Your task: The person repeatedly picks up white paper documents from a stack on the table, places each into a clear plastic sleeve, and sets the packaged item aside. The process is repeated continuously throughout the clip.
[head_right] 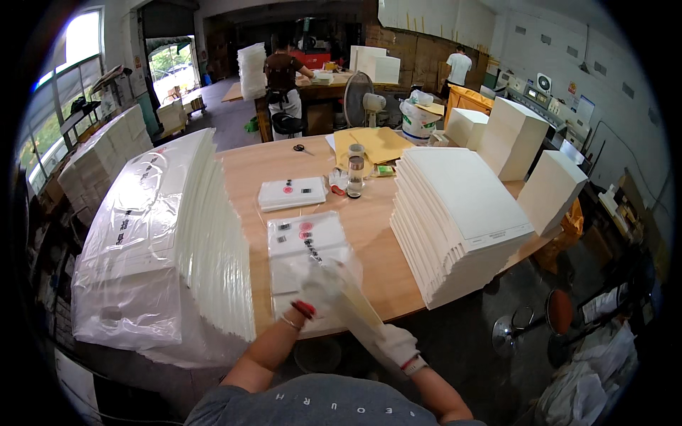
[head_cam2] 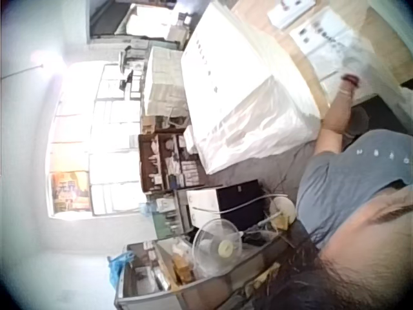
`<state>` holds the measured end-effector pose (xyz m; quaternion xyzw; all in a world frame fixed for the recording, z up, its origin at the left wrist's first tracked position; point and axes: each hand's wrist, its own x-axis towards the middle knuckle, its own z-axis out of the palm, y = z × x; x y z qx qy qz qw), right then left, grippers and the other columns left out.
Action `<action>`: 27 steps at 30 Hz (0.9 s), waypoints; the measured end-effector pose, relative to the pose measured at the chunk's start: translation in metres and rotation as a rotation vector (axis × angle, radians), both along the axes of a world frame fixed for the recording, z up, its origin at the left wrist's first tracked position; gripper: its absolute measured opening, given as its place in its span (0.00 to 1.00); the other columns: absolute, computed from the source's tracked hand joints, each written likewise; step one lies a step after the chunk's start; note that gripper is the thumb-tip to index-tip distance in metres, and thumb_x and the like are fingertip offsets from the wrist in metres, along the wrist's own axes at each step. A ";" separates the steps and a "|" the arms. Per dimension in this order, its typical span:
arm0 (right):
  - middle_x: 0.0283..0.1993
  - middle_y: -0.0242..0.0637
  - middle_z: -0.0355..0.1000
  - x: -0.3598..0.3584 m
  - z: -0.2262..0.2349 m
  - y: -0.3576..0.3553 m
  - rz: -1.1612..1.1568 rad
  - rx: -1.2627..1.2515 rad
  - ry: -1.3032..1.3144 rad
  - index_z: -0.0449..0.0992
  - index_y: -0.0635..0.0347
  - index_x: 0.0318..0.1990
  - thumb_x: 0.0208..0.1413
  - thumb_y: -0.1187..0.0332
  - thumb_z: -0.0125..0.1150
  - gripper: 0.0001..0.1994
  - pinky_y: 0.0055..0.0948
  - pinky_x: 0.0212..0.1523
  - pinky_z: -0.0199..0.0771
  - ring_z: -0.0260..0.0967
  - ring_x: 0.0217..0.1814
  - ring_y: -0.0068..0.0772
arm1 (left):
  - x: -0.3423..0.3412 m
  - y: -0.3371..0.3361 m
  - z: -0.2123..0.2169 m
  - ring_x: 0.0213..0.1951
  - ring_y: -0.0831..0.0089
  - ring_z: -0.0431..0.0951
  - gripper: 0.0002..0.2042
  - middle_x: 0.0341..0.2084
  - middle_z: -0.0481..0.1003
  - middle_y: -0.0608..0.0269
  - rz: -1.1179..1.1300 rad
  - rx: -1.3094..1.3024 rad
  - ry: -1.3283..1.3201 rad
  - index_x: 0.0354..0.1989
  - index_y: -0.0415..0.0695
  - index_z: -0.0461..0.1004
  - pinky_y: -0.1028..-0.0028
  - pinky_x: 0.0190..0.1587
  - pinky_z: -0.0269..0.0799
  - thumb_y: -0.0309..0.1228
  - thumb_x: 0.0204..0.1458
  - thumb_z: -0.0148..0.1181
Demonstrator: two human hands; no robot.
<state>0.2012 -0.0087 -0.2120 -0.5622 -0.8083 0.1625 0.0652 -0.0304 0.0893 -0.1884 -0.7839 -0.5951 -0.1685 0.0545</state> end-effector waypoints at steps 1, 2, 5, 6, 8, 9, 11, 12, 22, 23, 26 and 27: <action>0.40 0.42 0.72 -0.011 -0.004 0.016 -0.026 -0.085 -0.155 0.73 0.54 0.41 0.49 0.59 0.56 0.14 0.38 0.42 0.71 0.71 0.41 0.43 | 0.023 -0.011 -0.011 0.33 0.57 0.74 0.15 0.27 0.74 0.51 -0.102 0.061 0.014 0.44 0.40 0.69 0.62 0.37 0.69 0.29 0.46 0.51; 0.42 0.43 0.71 -0.018 -0.010 0.033 -0.002 -0.132 -0.238 0.71 0.54 0.42 0.49 0.58 0.56 0.15 0.38 0.42 0.70 0.71 0.42 0.44 | 0.046 -0.022 -0.021 0.31 0.55 0.73 0.15 0.25 0.73 0.51 -0.202 0.121 0.031 0.43 0.40 0.70 0.60 0.35 0.69 0.28 0.45 0.51; 0.47 0.45 0.68 -0.028 -0.010 0.067 -0.170 -0.179 -0.143 0.68 0.54 0.45 0.49 0.55 0.56 0.18 0.39 0.41 0.70 0.70 0.43 0.46 | 0.055 -0.027 -0.045 0.29 0.54 0.72 0.14 0.21 0.70 0.52 -0.401 -0.035 -0.416 0.40 0.41 0.70 0.58 0.34 0.69 0.27 0.43 0.51; 0.49 0.46 0.67 -0.031 -0.005 0.071 -0.297 -0.157 -0.060 0.67 0.54 0.46 0.50 0.54 0.55 0.20 0.39 0.41 0.70 0.70 0.43 0.47 | 0.048 -0.017 -0.063 0.28 0.53 0.72 0.13 0.20 0.70 0.53 -0.396 0.032 -0.487 0.39 0.42 0.70 0.58 0.34 0.69 0.27 0.42 0.51; 0.54 0.49 0.61 -0.038 0.004 0.072 -0.482 -0.069 0.166 0.62 0.54 0.49 0.51 0.55 0.55 0.22 0.44 0.43 0.68 0.67 0.46 0.53 | 0.025 -0.023 -0.050 0.30 0.54 0.72 0.13 0.23 0.70 0.53 -0.242 0.030 -0.480 0.39 0.42 0.70 0.58 0.35 0.68 0.28 0.43 0.52; 0.54 0.49 0.61 -0.038 -0.011 0.087 -0.440 0.115 0.218 0.62 0.54 0.48 0.52 0.55 0.53 0.20 0.44 0.43 0.68 0.67 0.46 0.53 | 0.016 -0.026 -0.046 0.31 0.54 0.72 0.13 0.24 0.71 0.53 -0.164 0.026 -0.478 0.39 0.42 0.70 0.58 0.35 0.68 0.28 0.43 0.53; 0.52 0.49 0.63 -0.053 -0.065 0.124 -0.316 0.436 0.326 0.62 0.53 0.46 0.55 0.55 0.49 0.16 0.46 0.43 0.68 0.68 0.45 0.53 | 0.000 -0.027 -0.098 0.37 0.56 0.71 0.14 0.38 0.70 0.51 -0.300 -0.108 -0.283 0.43 0.43 0.69 0.61 0.46 0.67 0.27 0.46 0.51; 0.52 0.49 0.64 -0.055 -0.077 0.138 -0.299 0.306 0.233 0.62 0.53 0.47 0.56 0.55 0.46 0.16 0.46 0.42 0.68 0.68 0.45 0.54 | -0.006 -0.031 -0.112 0.39 0.57 0.71 0.15 0.41 0.69 0.51 -0.350 -0.088 -0.193 0.45 0.43 0.68 0.61 0.49 0.65 0.27 0.47 0.50; 0.54 0.53 0.65 -0.015 -0.122 0.202 -0.201 -0.271 0.078 0.41 0.52 0.66 0.57 0.45 0.37 0.34 0.46 0.52 0.61 0.64 0.54 0.55 | -0.075 -0.003 -0.173 0.37 0.54 0.74 0.26 0.44 0.69 0.45 0.505 -0.352 -0.833 0.64 0.47 0.49 0.48 0.40 0.66 0.34 0.55 0.44; 0.55 0.54 0.64 -0.003 -0.146 0.195 -0.187 -0.277 0.157 0.39 0.53 0.66 0.57 0.44 0.37 0.36 0.45 0.55 0.59 0.63 0.56 0.55 | -0.078 -0.006 -0.167 0.34 0.52 0.74 0.27 0.43 0.69 0.43 0.493 -0.351 -0.732 0.64 0.47 0.48 0.47 0.36 0.65 0.35 0.56 0.43; 0.58 0.57 0.59 0.002 -0.134 0.151 -0.076 -0.351 0.158 0.31 0.57 0.66 0.56 0.42 0.36 0.39 0.42 0.58 0.55 0.59 0.59 0.55 | -0.074 -0.038 -0.135 0.28 0.49 0.75 0.28 0.41 0.69 0.40 0.512 -0.320 -0.322 0.65 0.45 0.45 0.44 0.26 0.64 0.38 0.56 0.43; 0.59 0.57 0.58 -0.004 -0.100 0.130 -0.102 -0.399 0.184 0.29 0.58 0.66 0.56 0.42 0.35 0.40 0.41 0.59 0.54 0.58 0.59 0.55 | -0.068 -0.048 -0.130 0.27 0.49 0.74 0.29 0.41 0.70 0.39 0.527 -0.296 -0.110 0.65 0.44 0.44 0.45 0.25 0.64 0.38 0.56 0.43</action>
